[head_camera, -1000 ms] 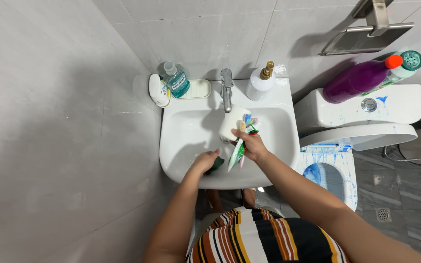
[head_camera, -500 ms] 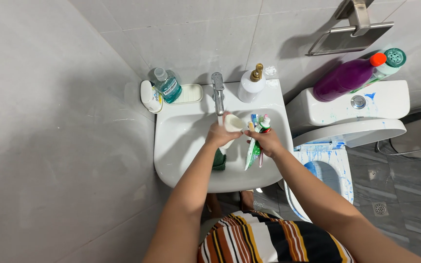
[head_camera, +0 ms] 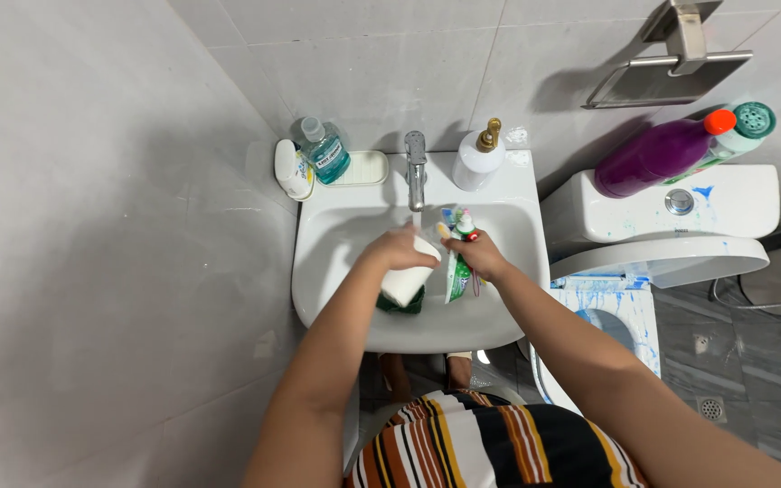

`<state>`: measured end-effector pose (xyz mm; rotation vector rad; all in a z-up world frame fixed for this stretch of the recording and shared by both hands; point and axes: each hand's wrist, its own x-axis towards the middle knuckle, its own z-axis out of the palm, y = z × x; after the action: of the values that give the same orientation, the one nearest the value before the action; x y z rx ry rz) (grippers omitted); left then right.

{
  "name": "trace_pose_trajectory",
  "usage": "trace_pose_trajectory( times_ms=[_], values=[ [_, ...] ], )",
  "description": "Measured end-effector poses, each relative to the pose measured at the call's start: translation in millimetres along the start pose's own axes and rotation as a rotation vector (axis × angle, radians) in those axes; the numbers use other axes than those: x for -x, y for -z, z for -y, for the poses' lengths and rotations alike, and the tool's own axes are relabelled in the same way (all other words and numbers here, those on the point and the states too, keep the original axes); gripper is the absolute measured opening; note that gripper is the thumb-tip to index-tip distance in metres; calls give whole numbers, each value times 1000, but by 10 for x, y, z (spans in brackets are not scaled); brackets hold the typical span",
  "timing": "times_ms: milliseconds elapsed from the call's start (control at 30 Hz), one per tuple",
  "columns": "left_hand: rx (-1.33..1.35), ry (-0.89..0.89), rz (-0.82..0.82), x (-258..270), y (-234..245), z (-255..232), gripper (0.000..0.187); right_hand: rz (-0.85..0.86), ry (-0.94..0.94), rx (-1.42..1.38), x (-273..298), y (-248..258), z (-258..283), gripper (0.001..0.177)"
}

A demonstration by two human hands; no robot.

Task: Cleaning the bathroom wall and shower area with a sponge and cleaning agents.

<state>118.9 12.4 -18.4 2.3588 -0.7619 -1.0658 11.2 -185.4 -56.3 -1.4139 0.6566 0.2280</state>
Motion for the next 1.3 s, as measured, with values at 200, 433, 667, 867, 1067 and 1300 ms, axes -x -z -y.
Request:
trace_pose_trajectory(
  times_ms=[200, 433, 667, 867, 1067, 1300],
  values=[
    [802, 240, 277, 644, 216, 221, 81, 327, 22, 302, -393, -442, -12, 34],
    [1040, 300, 210, 961, -2, 767, 72, 276, 424, 774, -420, -805, 186, 44],
    [1516, 322, 80, 695, -272, 956, 74, 310, 703, 942, 187, -308, 488, 36],
    [487, 262, -257, 105, -273, 160, 82, 165, 798, 897, 460, -28, 1172, 35],
    [325, -148, -382, 136, -223, -206, 67, 181, 941, 857, 722, -274, 1984, 38],
    [101, -413, -669, 309, -278, -126, 57, 199, 677, 947, 528, -241, 1886, 28]
  ],
)
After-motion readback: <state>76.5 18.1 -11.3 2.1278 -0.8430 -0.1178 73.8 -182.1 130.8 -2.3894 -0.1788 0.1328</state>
